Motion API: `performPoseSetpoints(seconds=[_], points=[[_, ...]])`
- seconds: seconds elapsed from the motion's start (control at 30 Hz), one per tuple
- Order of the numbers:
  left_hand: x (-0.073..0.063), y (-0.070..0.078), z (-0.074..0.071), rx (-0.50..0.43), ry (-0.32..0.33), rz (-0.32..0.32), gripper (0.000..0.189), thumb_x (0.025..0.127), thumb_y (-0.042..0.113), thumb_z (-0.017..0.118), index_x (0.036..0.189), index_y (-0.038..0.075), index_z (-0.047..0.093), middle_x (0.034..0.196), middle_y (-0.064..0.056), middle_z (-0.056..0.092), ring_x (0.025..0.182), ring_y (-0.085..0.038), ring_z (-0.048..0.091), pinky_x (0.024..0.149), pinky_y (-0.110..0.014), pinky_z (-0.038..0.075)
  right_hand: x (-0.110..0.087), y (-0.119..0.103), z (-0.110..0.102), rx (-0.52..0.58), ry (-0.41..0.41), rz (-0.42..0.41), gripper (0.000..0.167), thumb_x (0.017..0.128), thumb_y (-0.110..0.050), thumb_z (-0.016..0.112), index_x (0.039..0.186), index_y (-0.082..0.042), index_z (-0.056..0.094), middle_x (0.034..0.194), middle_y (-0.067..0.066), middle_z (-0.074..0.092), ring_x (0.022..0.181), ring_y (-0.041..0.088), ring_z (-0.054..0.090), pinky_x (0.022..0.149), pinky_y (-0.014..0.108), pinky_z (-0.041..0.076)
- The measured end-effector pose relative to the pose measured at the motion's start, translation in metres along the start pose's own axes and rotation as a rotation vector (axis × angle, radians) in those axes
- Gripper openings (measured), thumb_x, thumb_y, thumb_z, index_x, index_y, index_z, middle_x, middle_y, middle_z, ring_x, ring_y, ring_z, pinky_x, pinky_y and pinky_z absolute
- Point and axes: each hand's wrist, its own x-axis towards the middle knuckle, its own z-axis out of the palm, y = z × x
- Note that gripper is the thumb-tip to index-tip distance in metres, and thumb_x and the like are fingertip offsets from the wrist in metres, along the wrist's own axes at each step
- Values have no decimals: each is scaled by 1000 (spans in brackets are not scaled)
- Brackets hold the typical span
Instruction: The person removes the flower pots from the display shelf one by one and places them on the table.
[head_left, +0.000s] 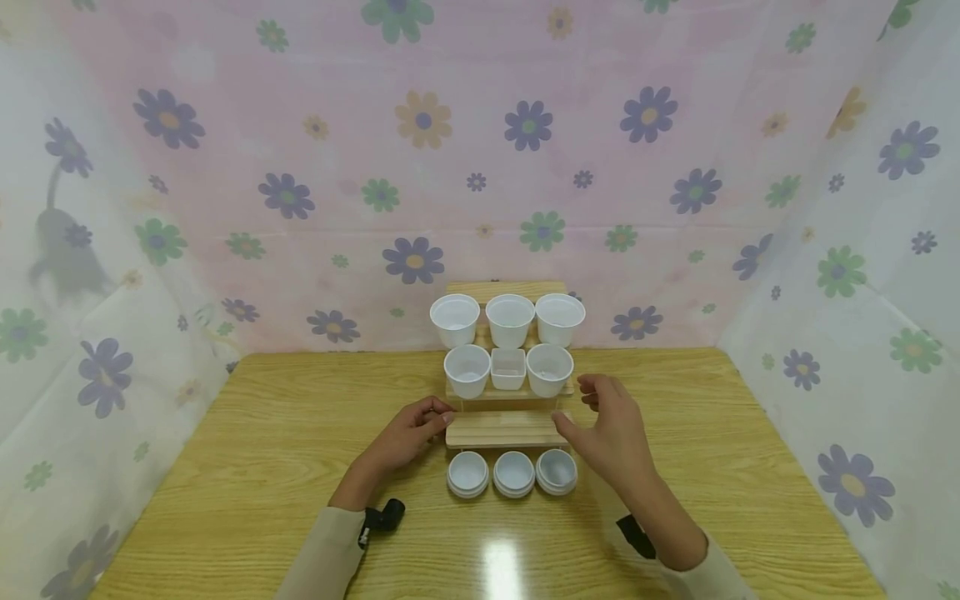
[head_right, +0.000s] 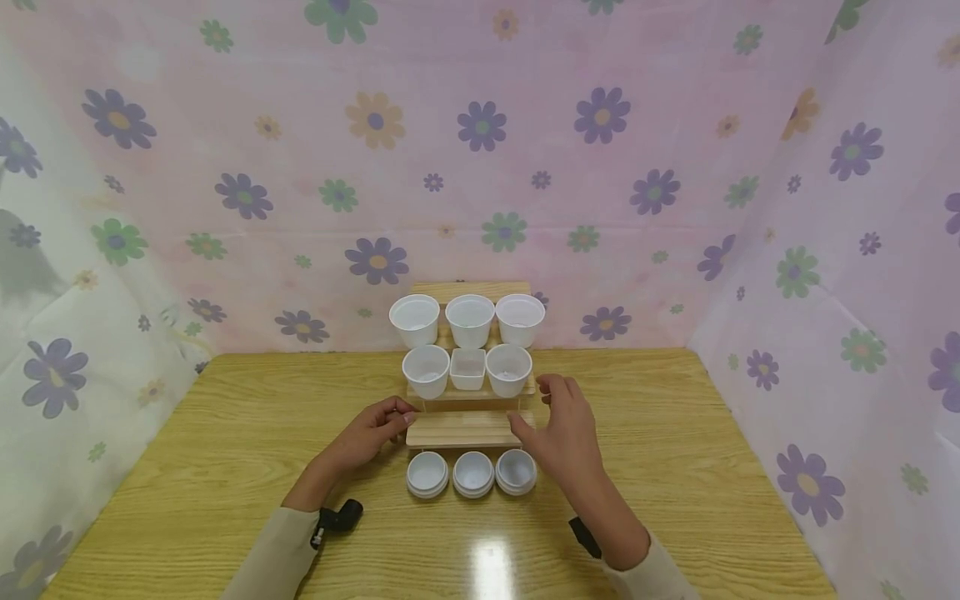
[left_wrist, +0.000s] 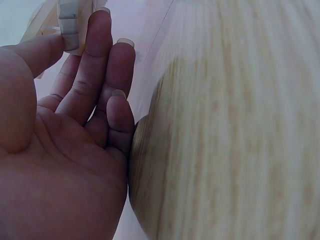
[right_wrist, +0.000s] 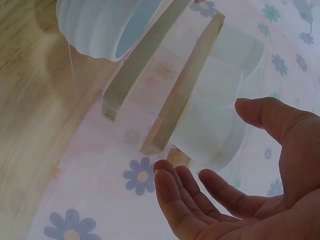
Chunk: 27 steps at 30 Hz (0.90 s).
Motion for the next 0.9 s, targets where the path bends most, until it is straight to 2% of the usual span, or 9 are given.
performPoseSetpoints(seconds=[0.4, 0.9], points=[[0, 1, 0, -6, -7, -1, 28, 113, 29, 56, 125, 5, 66, 108, -7, 72, 102, -25, 64, 91, -36, 53, 10, -2, 2, 14, 23, -3, 63, 83, -20, 93, 131, 6, 61, 124, 20, 64, 110, 39, 67, 95, 52, 57], [-1, 0, -2, -8, -13, 0, 28, 113, 30, 57, 126, 7, 66, 110, -6, 73, 102, -20, 66, 91, -34, 53, 23, -8, 3, 63, 46, 20, 63, 81, -20, 94, 129, 4, 61, 124, 21, 64, 113, 39, 65, 98, 52, 56]])
